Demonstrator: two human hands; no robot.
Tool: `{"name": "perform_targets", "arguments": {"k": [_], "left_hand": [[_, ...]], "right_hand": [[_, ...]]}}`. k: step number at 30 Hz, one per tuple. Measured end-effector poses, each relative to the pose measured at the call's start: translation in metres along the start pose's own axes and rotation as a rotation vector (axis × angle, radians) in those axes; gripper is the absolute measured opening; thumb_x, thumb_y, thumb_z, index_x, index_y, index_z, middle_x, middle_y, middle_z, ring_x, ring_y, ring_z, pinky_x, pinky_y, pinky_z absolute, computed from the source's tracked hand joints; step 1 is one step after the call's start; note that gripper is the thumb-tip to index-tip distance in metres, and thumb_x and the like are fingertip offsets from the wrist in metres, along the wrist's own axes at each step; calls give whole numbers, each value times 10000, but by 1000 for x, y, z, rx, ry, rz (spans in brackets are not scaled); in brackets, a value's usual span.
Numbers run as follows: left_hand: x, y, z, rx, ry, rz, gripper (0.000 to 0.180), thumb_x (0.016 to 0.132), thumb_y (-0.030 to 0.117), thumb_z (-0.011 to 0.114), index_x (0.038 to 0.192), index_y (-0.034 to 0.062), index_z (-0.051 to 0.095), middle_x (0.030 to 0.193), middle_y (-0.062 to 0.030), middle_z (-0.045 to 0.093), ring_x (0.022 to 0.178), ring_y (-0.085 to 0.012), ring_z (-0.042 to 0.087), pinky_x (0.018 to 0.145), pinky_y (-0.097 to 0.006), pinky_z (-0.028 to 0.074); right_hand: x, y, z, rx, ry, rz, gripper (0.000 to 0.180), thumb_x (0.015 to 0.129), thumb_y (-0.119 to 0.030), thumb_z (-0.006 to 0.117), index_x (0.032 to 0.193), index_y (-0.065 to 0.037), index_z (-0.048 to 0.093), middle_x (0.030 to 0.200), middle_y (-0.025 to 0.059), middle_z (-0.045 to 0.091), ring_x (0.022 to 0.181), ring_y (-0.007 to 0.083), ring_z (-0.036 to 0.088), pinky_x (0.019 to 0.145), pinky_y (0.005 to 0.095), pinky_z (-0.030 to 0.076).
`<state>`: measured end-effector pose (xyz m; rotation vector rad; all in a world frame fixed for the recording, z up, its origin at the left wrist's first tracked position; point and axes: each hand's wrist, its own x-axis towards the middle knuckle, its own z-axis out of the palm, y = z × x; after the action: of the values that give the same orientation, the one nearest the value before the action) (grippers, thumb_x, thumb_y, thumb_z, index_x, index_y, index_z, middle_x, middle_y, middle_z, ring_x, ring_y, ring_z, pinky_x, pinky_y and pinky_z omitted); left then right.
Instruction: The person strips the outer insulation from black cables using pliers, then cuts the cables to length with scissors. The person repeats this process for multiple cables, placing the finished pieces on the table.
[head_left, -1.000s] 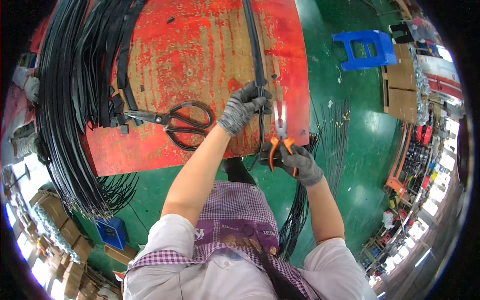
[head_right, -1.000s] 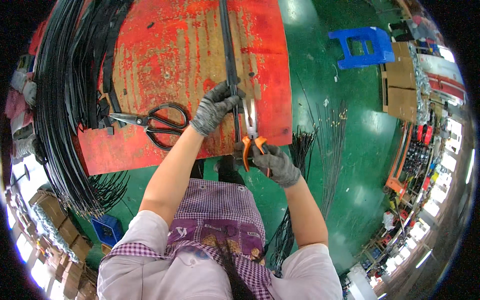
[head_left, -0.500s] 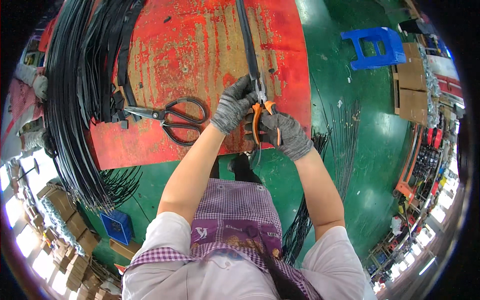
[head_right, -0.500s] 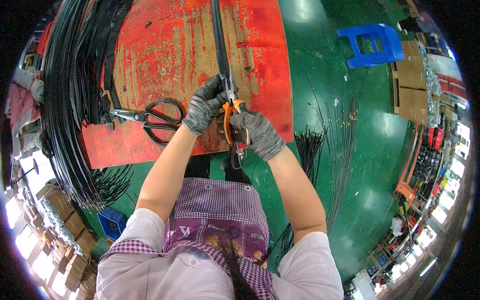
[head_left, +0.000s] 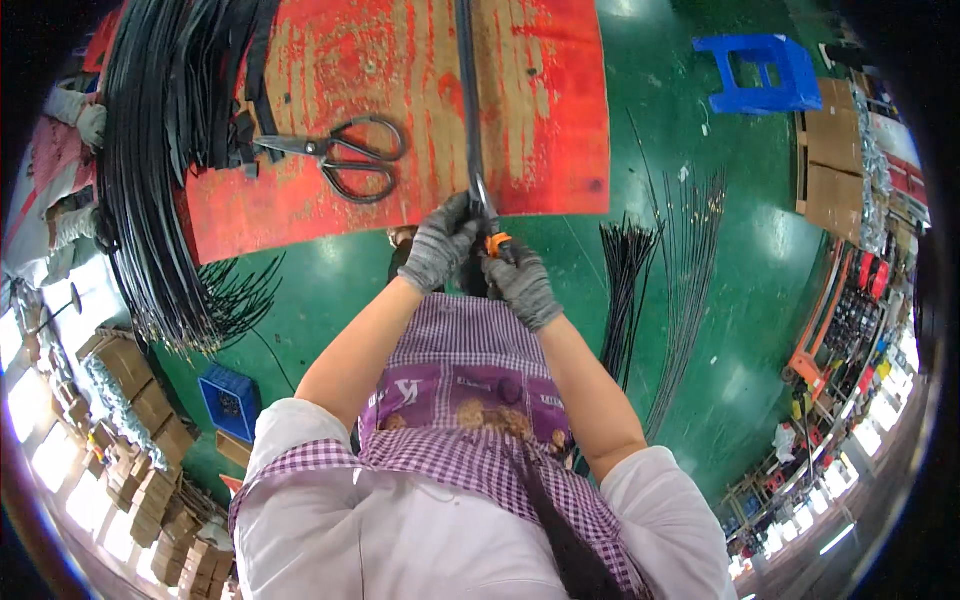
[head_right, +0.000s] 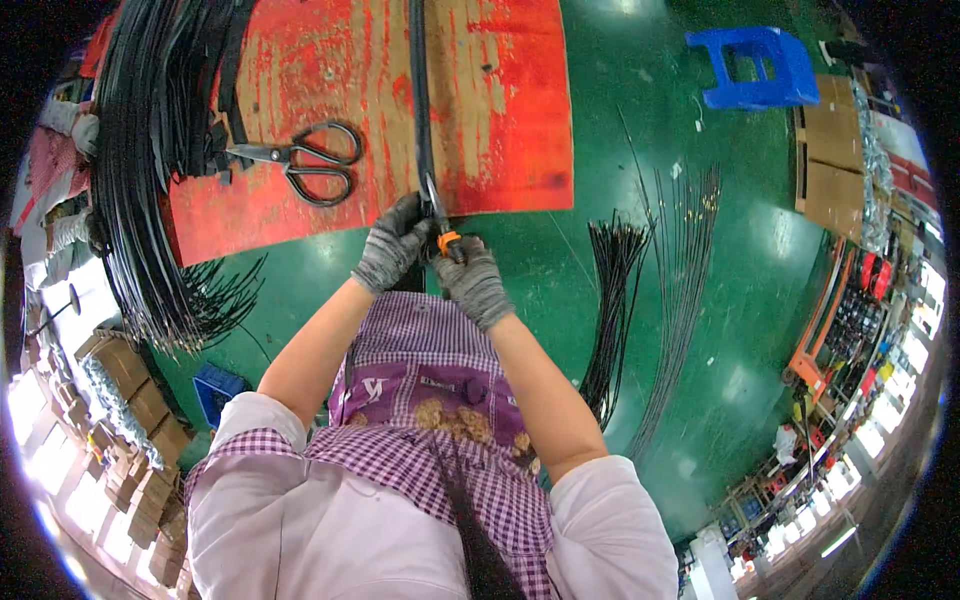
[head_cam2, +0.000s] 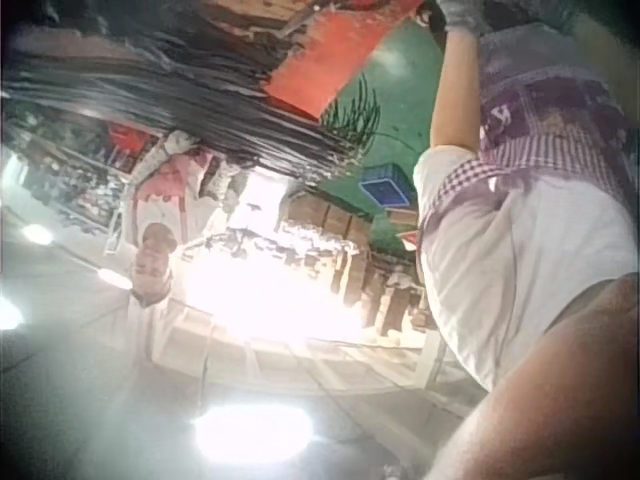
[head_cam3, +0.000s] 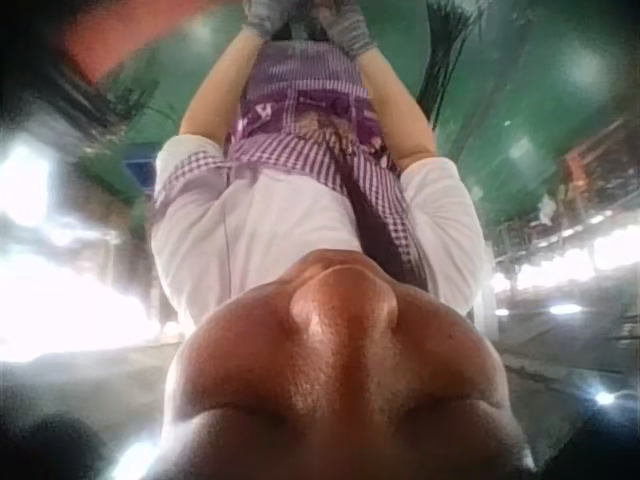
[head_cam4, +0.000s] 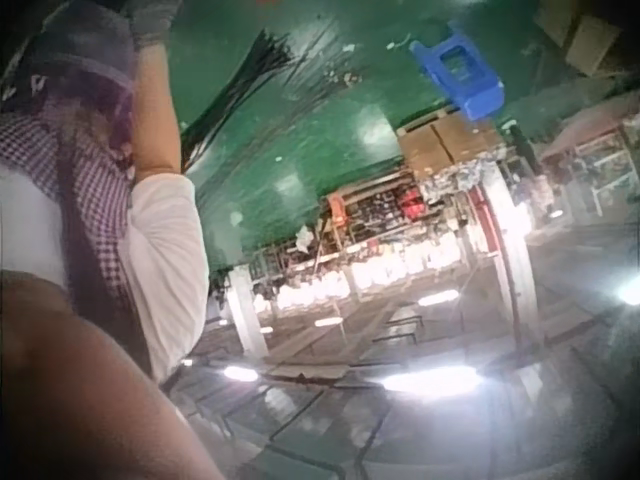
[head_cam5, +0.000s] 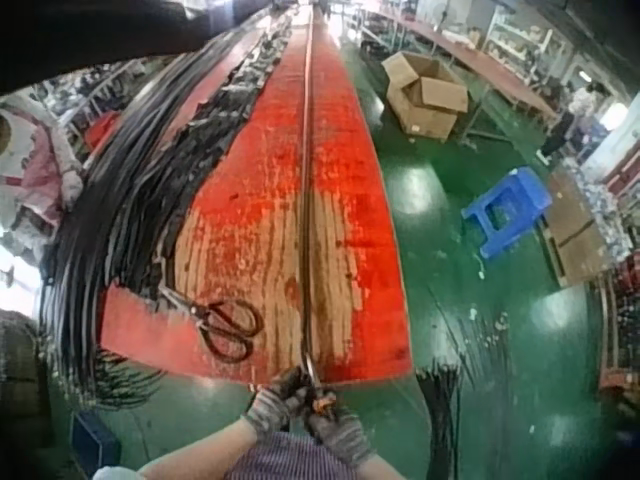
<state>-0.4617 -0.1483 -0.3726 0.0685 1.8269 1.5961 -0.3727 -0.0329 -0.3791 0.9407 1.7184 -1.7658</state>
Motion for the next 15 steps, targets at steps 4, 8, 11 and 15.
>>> {"name": "perform_targets", "arguments": {"k": [4, 8, 11, 15], "left_hand": [[-20, -47, 21, 48, 61, -124, 286, 721, 2, 516, 997, 2, 440, 906, -102, 544, 849, -166, 523, 758, -269, 414], [-12, -88, 33, 149, 57, -34, 259, 729, 42, 534, 975, 17, 457, 875, -91, 551, 825, -168, 523, 733, -265, 413], [-8, -56, 35, 156, 53, -64, 219, 731, 36, 524, 944, 10, 482, 884, -92, 559, 827, -161, 522, 733, -261, 409], [-3, -89, 29, 365, 52, 16, 255, 731, 111, 535, 968, 27, 493, 884, -120, 570, 821, -201, 534, 728, -282, 414]], "right_hand": [[26, 68, 5, 134, 68, -64, 430, 706, -178, 525, 1067, 23, 406, 814, 126, 568, 718, 252, 548, 656, 304, 433], [36, 55, -8, -23, 150, -230, 344, 695, -157, 511, 970, 47, 471, 772, 142, 576, 689, 242, 546, 642, 300, 426], [56, 49, -14, 19, 181, -109, 293, 687, -152, 514, 922, 22, 498, 754, 133, 571, 644, 220, 537, 608, 311, 421], [40, 25, -9, 116, 181, 41, 185, 684, -125, 502, 822, -2, 514, 633, 84, 534, 564, 173, 512, 522, 285, 402]]}}
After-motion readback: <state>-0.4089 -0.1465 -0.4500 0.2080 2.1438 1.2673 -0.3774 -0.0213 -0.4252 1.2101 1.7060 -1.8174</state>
